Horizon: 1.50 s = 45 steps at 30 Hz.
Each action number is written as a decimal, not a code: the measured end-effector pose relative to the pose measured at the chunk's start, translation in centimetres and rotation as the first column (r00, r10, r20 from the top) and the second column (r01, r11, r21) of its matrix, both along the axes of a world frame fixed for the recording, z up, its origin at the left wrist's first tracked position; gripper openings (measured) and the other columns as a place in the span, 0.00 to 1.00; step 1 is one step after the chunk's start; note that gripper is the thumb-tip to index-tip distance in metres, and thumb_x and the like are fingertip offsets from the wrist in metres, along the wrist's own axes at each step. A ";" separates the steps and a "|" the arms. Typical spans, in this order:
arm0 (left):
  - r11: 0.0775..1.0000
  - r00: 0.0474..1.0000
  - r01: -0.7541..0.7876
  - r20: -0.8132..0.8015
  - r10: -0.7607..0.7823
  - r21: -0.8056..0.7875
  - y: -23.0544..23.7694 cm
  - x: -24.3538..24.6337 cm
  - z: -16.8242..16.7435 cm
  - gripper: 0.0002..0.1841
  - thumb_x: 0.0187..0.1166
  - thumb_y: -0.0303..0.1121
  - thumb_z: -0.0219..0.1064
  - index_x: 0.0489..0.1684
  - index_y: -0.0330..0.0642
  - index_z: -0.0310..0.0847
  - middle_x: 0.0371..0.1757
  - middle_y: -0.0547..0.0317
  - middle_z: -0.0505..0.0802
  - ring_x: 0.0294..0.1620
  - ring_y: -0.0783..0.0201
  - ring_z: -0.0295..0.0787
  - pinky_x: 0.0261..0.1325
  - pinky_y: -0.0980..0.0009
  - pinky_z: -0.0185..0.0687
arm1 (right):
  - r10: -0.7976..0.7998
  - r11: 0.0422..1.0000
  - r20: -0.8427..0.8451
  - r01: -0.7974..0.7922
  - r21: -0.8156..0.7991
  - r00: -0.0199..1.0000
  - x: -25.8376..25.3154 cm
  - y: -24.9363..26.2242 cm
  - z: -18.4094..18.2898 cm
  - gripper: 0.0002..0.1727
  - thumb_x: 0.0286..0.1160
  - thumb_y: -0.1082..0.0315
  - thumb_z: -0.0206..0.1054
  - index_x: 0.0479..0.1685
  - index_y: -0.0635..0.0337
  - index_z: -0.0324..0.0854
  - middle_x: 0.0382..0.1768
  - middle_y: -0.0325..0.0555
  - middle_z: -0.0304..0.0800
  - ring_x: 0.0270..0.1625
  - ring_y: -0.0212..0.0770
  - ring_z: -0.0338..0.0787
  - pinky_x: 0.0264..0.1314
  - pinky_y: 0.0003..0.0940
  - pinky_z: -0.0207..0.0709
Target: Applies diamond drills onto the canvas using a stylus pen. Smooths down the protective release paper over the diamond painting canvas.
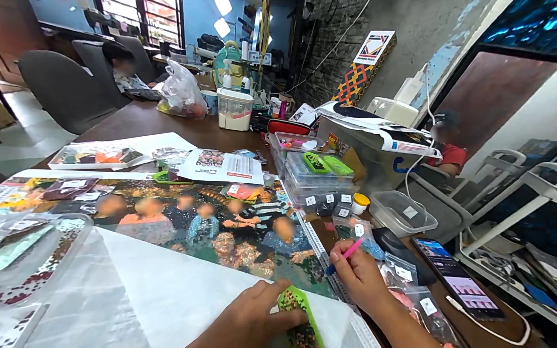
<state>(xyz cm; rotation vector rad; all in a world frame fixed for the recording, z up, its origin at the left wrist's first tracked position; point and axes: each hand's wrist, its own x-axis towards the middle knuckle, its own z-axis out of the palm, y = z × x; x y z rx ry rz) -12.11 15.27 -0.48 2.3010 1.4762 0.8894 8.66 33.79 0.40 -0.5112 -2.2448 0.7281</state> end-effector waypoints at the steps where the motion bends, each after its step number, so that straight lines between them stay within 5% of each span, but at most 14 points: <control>1: 1.000 1.000 0.002 0.003 -0.002 -0.007 0.0 0.0 0.0 0.26 0.73 0.54 0.74 0.67 0.53 0.89 0.75 0.30 0.81 0.57 0.37 0.86 0.55 0.45 0.82 | -0.004 1.000 -0.012 0.004 -0.001 1.000 0.0 0.0 0.0 0.18 0.91 0.58 0.52 0.39 0.61 0.78 0.23 0.33 0.77 0.22 0.19 0.74 0.26 0.16 0.72; 15: 0.999 1.000 0.020 0.021 -0.020 -0.029 -0.1 -0.2 0.2 0.24 0.73 0.52 0.75 0.66 0.53 0.90 0.76 0.28 0.79 0.57 0.37 0.86 0.56 0.45 0.81 | 0.001 0.999 -0.082 -0.005 -0.052 0.997 -0.3 -1.1 0.6 0.15 0.89 0.61 0.54 0.38 0.61 0.78 0.23 0.32 0.77 0.22 0.17 0.73 0.26 0.14 0.70; 23: 0.998 0.998 -0.041 -0.050 0.043 0.046 0.0 0.2 -0.2 0.38 0.66 0.55 0.77 0.71 0.33 0.82 0.73 0.34 0.84 0.61 0.36 0.88 0.59 0.46 0.84 | 0.124 0.992 -0.146 -0.128 -0.022 0.982 -0.4 -2.5 1.0 0.17 0.93 0.54 0.53 0.42 0.58 0.77 0.30 0.33 0.85 0.28 0.17 0.80 0.30 0.14 0.76; 31: 0.999 0.997 -0.043 -0.063 0.042 -0.016 0.0 0.3 0.2 0.40 0.68 0.56 0.76 0.74 0.32 0.79 0.76 0.35 0.82 0.66 0.36 0.85 0.64 0.46 0.82 | 0.328 0.944 -0.101 -0.331 -0.011 0.939 -1.0 -3.9 0.7 0.17 0.94 0.54 0.51 0.47 0.58 0.75 0.28 0.38 0.83 0.27 0.19 0.80 0.30 0.13 0.75; 45: 0.999 0.999 -0.019 -0.045 0.021 0.044 0.3 0.2 -0.3 0.38 0.69 0.55 0.76 0.70 0.31 0.82 0.74 0.34 0.83 0.63 0.37 0.86 0.61 0.47 0.83 | 0.328 0.943 -0.050 -0.325 0.067 0.943 -1.4 -4.4 0.5 0.17 0.94 0.54 0.51 0.46 0.59 0.74 0.30 0.41 0.83 0.29 0.20 0.81 0.33 0.13 0.76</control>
